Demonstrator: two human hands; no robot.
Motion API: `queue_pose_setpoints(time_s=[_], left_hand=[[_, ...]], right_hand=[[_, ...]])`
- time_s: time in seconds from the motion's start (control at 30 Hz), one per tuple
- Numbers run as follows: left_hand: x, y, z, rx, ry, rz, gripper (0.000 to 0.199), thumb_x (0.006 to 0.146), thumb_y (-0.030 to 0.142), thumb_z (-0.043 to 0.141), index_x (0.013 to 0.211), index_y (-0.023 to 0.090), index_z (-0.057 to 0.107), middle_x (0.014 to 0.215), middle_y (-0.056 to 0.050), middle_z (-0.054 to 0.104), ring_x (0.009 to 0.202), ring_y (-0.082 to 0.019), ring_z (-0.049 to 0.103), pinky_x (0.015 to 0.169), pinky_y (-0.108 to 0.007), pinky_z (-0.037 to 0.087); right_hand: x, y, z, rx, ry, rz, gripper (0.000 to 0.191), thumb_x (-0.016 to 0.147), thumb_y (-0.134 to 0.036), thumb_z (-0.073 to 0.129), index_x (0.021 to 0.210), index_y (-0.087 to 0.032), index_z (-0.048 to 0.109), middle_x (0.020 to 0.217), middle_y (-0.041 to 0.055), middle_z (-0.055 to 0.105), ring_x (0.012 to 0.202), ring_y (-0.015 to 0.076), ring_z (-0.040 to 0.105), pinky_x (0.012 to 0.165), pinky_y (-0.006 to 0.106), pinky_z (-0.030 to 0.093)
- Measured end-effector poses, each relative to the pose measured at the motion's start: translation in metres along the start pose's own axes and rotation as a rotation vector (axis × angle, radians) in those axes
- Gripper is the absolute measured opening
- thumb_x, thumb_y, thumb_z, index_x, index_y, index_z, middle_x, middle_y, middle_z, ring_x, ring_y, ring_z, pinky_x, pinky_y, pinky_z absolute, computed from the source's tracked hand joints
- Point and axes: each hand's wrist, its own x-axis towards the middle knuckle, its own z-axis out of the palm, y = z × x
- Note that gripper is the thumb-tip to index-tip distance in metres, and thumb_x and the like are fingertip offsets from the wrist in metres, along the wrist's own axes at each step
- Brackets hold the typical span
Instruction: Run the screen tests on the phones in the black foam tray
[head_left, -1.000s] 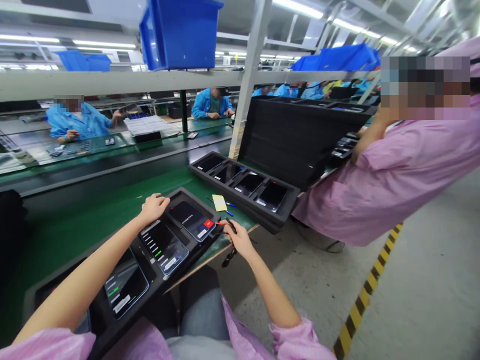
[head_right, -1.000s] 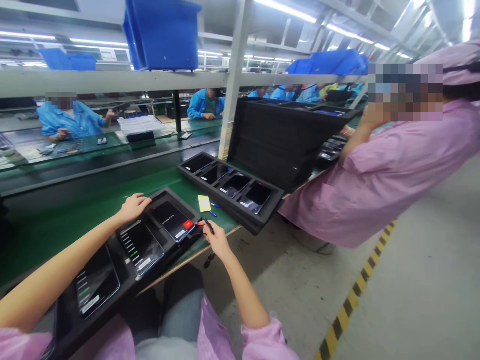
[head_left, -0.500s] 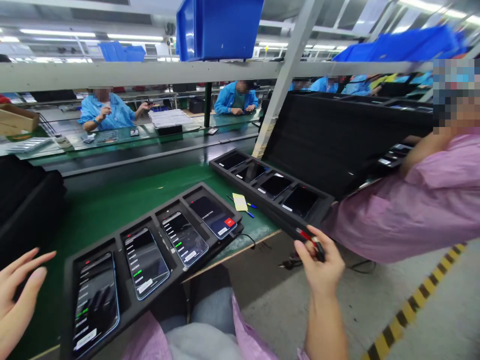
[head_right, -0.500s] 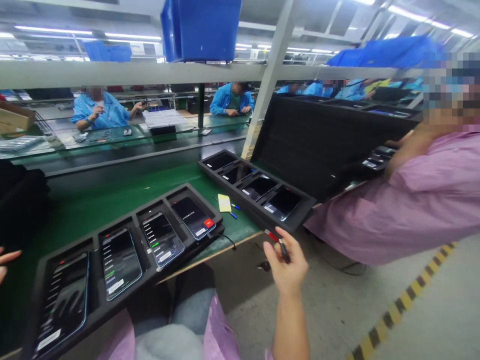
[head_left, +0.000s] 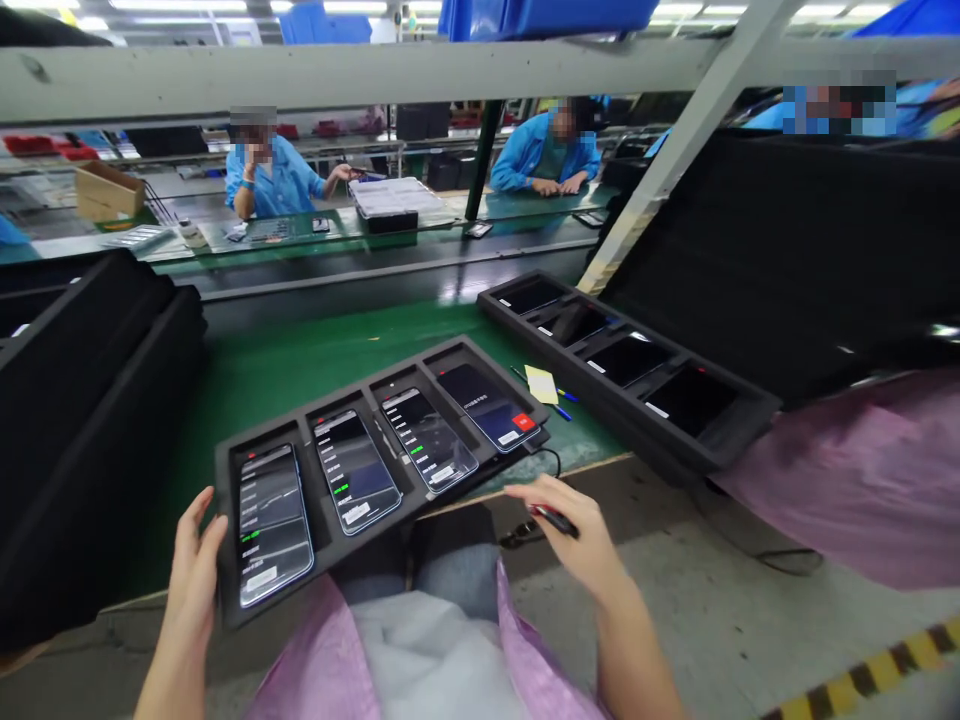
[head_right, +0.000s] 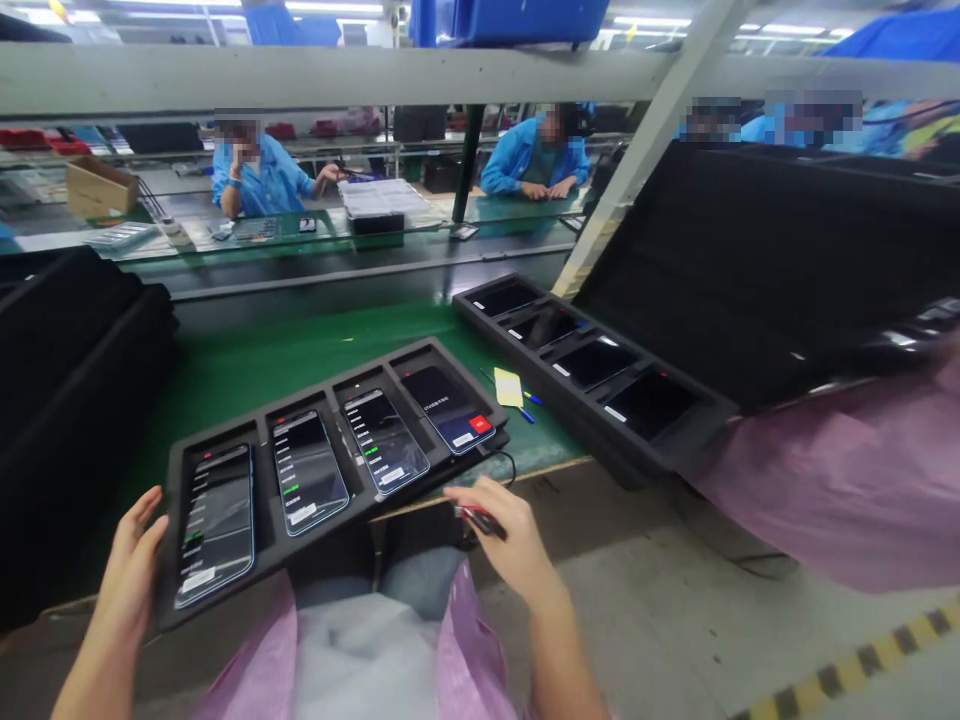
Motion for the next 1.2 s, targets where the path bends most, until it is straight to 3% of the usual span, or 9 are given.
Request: queue_pose_setpoints(time_s=[0.13,0.23,0.4,0.63,0.8,0.87,1.0,1.2], left_hand=[[0.005,0.005,0.006,-0.094,-0.033,-0.050,0.063,0.072,0.048,0.049,0.129,0.024,0.040,0.144,-0.006,0.035,0.131,-0.025,0.033,0.108,-0.036,0.030],[0.005,0.010,0.008,-0.143,-0.046,-0.061,0.063,0.072,0.044,0.051,0.131,0.027,0.037,0.145,-0.003,0.032,0.131,-0.024,0.032,0.107,-0.034,0.032],[0.005,0.011,0.009,-0.205,-0.055,-0.077,0.058,0.072,0.039,0.053,0.128,0.029,0.041,0.140,-0.001,0.039,0.130,-0.024,0.034,0.108,-0.036,0.029],[0.006,0.017,0.009,-0.251,-0.017,-0.129,0.070,0.062,0.043,0.060,0.126,0.019,0.046,0.129,-0.009,0.048,0.131,-0.030,0.029,0.111,-0.044,0.020],[0.007,0.010,0.005,-0.242,-0.043,-0.136,0.069,0.063,0.048,0.059,0.126,0.023,0.045,0.138,-0.008,0.039,0.131,-0.030,0.031,0.110,-0.046,0.022],[0.009,0.005,0.001,-0.162,-0.048,-0.064,0.063,0.065,0.052,0.055,0.122,0.025,0.048,0.140,-0.008,0.036,0.130,-0.030,0.033,0.109,-0.048,0.025],[0.014,0.009,-0.009,0.084,-0.100,0.225,0.050,0.074,0.058,0.045,0.110,0.025,0.055,0.136,-0.010,0.039,0.132,-0.029,0.030,0.108,-0.052,0.023],[0.018,0.040,-0.004,0.325,-0.406,0.630,0.037,0.084,0.049,0.036,0.109,0.033,0.059,0.136,-0.005,0.040,0.129,-0.029,0.033,0.105,-0.058,0.025]], right_hand=[[0.035,-0.009,0.026,-0.002,-0.152,-0.055,0.027,0.091,-0.026,0.043,0.101,-0.021,0.067,0.079,0.0045,0.057,0.072,0.0143,0.055,0.065,0.026,0.045],[0.060,-0.011,0.039,-0.183,-0.246,-0.099,0.025,0.089,-0.020,0.043,0.098,-0.021,0.066,0.090,0.0064,0.058,0.083,0.0174,0.052,0.074,0.032,0.042],[0.091,-0.012,0.055,-0.481,-0.337,-0.082,0.017,0.086,-0.018,0.053,0.095,-0.019,0.067,0.092,0.0065,0.056,0.089,0.0197,0.048,0.082,0.037,0.036],[0.104,-0.015,0.063,-0.517,-0.461,-0.052,0.019,0.087,-0.023,0.053,0.100,-0.020,0.067,0.094,0.0059,0.055,0.091,0.0192,0.046,0.087,0.038,0.034],[0.088,-0.025,0.051,-0.405,-0.386,-0.010,0.016,0.088,-0.019,0.050,0.092,-0.018,0.066,0.093,0.0059,0.053,0.089,0.0187,0.046,0.082,0.035,0.037],[0.077,-0.029,0.044,-0.347,-0.344,0.008,0.018,0.088,-0.015,0.048,0.091,-0.019,0.065,0.093,0.0061,0.053,0.087,0.0187,0.046,0.079,0.034,0.039],[0.056,-0.032,0.036,-0.247,-0.255,0.011,0.028,0.083,-0.004,0.043,0.093,-0.019,0.064,0.091,0.0065,0.052,0.088,0.0192,0.049,0.080,0.036,0.040],[0.036,-0.038,0.038,0.032,-0.206,-0.033,0.024,0.085,-0.010,0.040,0.093,-0.018,0.062,0.090,0.0066,0.057,0.084,0.0165,0.055,0.075,0.029,0.045]])
